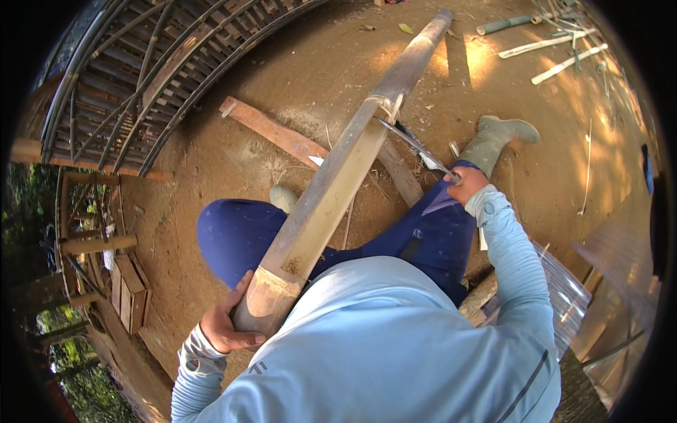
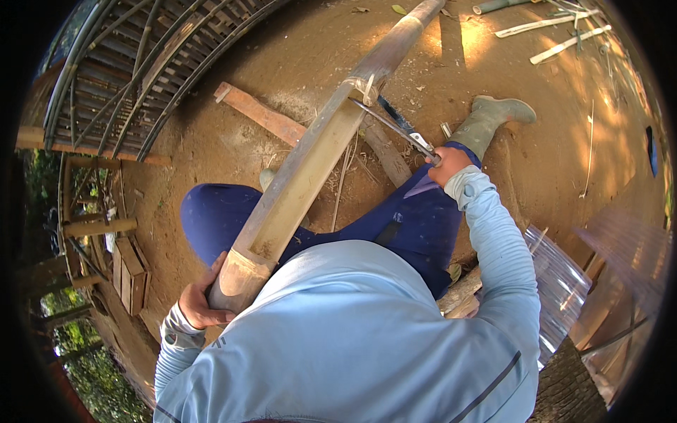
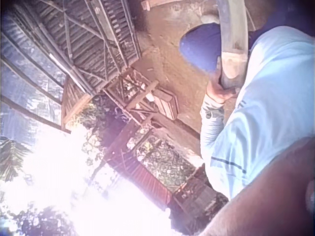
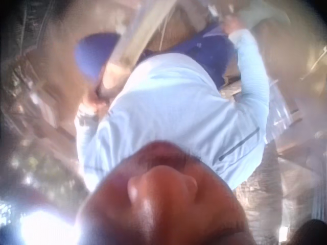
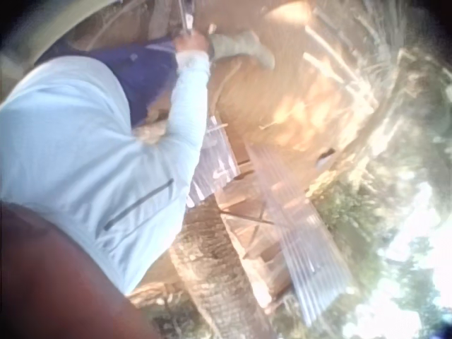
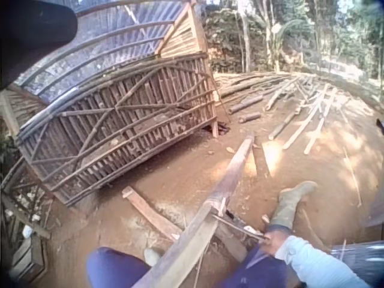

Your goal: The person sits on the ground and uses a curved blade to shave and smooth the inner surface of a long bamboo pole. They hold the pole with one hand and scrape along its length with the other, occasionally rotating the pole to access different sides.

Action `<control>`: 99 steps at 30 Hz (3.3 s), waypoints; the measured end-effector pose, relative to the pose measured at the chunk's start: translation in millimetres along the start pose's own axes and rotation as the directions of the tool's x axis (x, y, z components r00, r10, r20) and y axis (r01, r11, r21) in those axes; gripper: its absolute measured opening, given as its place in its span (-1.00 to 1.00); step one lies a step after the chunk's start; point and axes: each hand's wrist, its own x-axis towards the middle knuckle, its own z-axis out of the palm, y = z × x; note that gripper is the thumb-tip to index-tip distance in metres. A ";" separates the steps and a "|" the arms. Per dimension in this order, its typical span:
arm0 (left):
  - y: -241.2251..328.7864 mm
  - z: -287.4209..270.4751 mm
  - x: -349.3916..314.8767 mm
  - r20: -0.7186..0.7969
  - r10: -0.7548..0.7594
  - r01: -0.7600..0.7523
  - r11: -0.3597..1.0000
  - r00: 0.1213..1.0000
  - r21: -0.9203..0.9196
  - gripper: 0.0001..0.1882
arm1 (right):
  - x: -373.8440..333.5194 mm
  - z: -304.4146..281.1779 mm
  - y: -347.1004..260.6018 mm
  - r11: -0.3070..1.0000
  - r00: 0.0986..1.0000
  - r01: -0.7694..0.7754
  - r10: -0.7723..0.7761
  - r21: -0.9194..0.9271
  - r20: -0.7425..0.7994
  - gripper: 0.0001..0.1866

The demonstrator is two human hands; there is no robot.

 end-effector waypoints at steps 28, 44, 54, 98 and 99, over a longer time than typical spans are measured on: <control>-11.3 -155.3 -11.1 -0.144 0.056 -0.104 0.930 0.988 -0.351 0.19 | 38.7 35.8 -52.9 0.844 0.840 0.514 -0.459 0.153 -0.288 -0.22; -14.9 -160.0 -12.8 -0.131 0.054 -0.095 0.937 0.990 -0.337 0.20 | 46.1 65.5 -46.3 0.926 0.887 0.372 -0.331 0.073 -0.323 -0.26; -8.3 -158.3 -12.8 -0.146 0.042 -0.080 0.961 0.988 -0.264 0.19 | 45.0 65.4 -45.1 0.962 0.928 0.254 -0.214 0.096 -0.306 -0.39; 82.6 -54.9 5.0 -0.665 0.244 0.582 0.336 0.706 0.741 0.09 | -19.3 141.7 -56.7 0.462 0.986 0.153 -0.018 0.874 -0.164 -0.69; 81.7 -56.5 4.8 -0.659 0.244 0.574 0.339 0.712 0.746 0.08 | -18.8 142.4 -56.1 0.446 0.989 0.133 0.005 0.885 -0.150 -0.69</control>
